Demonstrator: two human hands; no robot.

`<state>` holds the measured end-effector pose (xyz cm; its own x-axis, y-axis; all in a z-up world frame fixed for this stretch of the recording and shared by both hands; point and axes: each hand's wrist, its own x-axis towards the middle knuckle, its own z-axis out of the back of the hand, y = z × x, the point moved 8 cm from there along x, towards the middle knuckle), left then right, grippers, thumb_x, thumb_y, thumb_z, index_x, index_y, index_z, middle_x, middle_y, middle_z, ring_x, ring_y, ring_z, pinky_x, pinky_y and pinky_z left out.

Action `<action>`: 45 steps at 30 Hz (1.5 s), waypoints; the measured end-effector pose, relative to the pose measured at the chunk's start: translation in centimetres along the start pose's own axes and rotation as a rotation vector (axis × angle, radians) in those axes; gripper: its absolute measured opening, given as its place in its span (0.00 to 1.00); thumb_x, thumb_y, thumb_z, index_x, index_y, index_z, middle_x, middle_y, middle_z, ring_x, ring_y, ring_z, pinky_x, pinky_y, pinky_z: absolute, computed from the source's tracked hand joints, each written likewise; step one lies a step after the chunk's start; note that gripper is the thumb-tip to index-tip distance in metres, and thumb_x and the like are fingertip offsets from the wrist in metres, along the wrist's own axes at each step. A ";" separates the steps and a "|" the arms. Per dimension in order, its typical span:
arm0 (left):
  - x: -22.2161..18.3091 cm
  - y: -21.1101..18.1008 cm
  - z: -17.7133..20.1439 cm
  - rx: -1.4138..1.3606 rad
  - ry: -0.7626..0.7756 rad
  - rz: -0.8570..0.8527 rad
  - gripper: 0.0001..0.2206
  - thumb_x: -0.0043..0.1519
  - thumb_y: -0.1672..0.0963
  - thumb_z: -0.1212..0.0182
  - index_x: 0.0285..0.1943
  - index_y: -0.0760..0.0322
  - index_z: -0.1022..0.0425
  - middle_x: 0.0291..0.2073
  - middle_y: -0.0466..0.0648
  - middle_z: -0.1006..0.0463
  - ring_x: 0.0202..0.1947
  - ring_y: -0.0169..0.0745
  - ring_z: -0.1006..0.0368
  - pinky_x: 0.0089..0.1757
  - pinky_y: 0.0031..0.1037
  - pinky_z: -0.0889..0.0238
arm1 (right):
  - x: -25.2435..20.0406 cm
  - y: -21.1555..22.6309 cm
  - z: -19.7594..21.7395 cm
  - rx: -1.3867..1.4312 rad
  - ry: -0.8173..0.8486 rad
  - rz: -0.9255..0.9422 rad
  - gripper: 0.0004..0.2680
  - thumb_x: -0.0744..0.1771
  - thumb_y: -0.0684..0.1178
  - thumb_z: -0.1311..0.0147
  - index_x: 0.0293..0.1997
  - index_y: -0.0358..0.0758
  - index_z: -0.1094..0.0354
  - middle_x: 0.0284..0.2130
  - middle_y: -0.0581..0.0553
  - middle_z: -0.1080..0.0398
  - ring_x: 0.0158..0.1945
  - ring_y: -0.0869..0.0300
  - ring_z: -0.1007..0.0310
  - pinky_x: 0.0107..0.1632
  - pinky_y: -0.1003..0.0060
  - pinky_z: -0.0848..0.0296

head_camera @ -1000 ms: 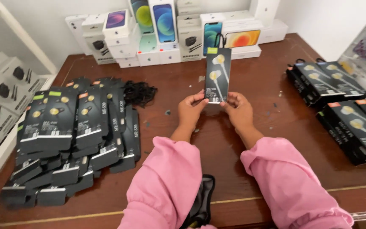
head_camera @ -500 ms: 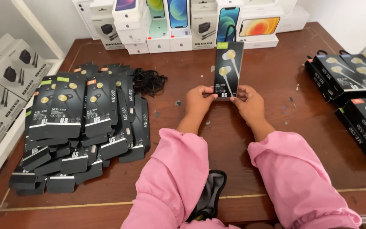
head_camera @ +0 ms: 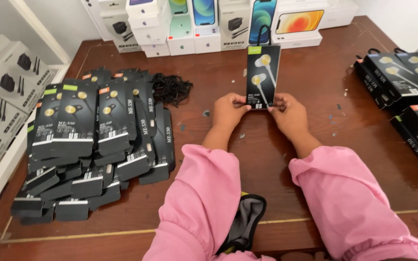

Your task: The person is seen folding a small cardboard box for earphones, inspecting its alignment, and thoroughly wiping its exterior surfaces with a cleaning cloth.

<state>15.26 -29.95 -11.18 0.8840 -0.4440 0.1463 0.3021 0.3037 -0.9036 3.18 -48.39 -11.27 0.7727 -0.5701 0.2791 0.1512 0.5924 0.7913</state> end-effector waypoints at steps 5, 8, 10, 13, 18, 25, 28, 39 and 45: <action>-1.0 -1.1 0.6 -0.248 0.060 0.003 0.13 0.54 0.63 0.28 0.47 0.65 0.21 0.47 0.56 0.17 0.49 0.44 0.19 0.50 0.30 0.25 | -0.5 0.0 0.6 -0.013 -0.010 -0.003 0.14 0.65 0.41 0.38 0.57 0.46 0.29 0.44 0.45 0.22 0.44 0.60 0.21 0.47 0.65 0.23; -1.0 -1.2 0.7 -0.214 0.054 0.005 0.12 0.54 0.62 0.28 0.47 0.65 0.21 0.47 0.56 0.16 0.48 0.42 0.19 0.49 0.29 0.24 | -0.8 1.1 0.8 -0.051 -0.010 0.017 0.14 0.65 0.42 0.37 0.57 0.43 0.29 0.43 0.43 0.22 0.44 0.57 0.21 0.47 0.63 0.23; -0.6 -0.7 0.3 -0.213 0.046 -0.011 0.12 0.54 0.62 0.28 0.47 0.65 0.21 0.47 0.56 0.16 0.47 0.42 0.19 0.49 0.29 0.24 | -0.9 1.2 0.8 -0.046 -0.006 0.013 0.14 0.65 0.42 0.37 0.57 0.44 0.29 0.44 0.43 0.22 0.44 0.58 0.21 0.47 0.63 0.23; -0.3 -0.4 0.2 -0.189 0.032 -0.022 0.12 0.55 0.61 0.27 0.47 0.63 0.21 0.46 0.55 0.16 0.47 0.40 0.19 0.48 0.28 0.24 | -0.8 1.1 0.8 -0.034 -0.005 0.011 0.15 0.65 0.42 0.37 0.58 0.45 0.29 0.44 0.43 0.22 0.44 0.58 0.21 0.47 0.64 0.23; -0.1 0.0 -0.2 -0.152 0.033 -0.013 0.12 0.55 0.61 0.27 0.47 0.62 0.21 0.46 0.52 0.16 0.47 0.37 0.19 0.48 0.27 0.24 | -1.1 1.5 0.8 -0.017 -0.016 0.007 0.15 0.65 0.41 0.37 0.59 0.43 0.30 0.44 0.41 0.22 0.44 0.57 0.21 0.47 0.64 0.22; -0.3 -0.6 0.1 -0.131 0.049 -0.031 0.13 0.57 0.60 0.29 0.50 0.63 0.23 0.50 0.52 0.17 0.50 0.38 0.20 0.50 0.28 0.25 | -1.7 2.9 1.3 0.001 -0.009 0.029 0.19 0.66 0.40 0.39 0.65 0.47 0.35 0.43 0.41 0.22 0.44 0.56 0.21 0.47 0.63 0.23; -0.6 -1.0 0.3 -0.114 0.050 -0.035 0.12 0.57 0.60 0.28 0.48 0.62 0.22 0.49 0.50 0.17 0.49 0.38 0.20 0.50 0.27 0.25 | -1.7 3.3 1.3 -0.014 -0.004 0.033 0.21 0.66 0.40 0.40 0.67 0.49 0.37 0.44 0.42 0.22 0.45 0.56 0.22 0.48 0.62 0.23; -1.1 -1.6 1.2 -0.253 0.033 -0.036 0.19 0.55 0.64 0.28 0.53 0.66 0.29 0.48 0.53 0.17 0.48 0.42 0.19 0.51 0.29 0.25 | -1.6 3.0 1.0 -0.072 -0.022 0.015 0.19 0.65 0.44 0.37 0.62 0.57 0.34 0.43 0.51 0.22 0.44 0.60 0.22 0.47 0.64 0.24; -1.3 -1.9 1.2 -0.253 0.044 -0.050 0.24 0.55 0.63 0.29 0.60 0.65 0.34 0.50 0.57 0.18 0.50 0.45 0.20 0.51 0.31 0.25 | -1.7 3.1 1.1 -0.031 -0.023 0.011 0.23 0.66 0.42 0.40 0.67 0.58 0.42 0.45 0.49 0.22 0.44 0.58 0.22 0.48 0.63 0.25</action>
<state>14.00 -28.96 -9.20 0.8522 -0.4910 0.1808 0.2413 0.0621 -0.9685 1.66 -46.27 -8.70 0.7602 -0.5760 0.3004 0.1623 0.6161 0.7708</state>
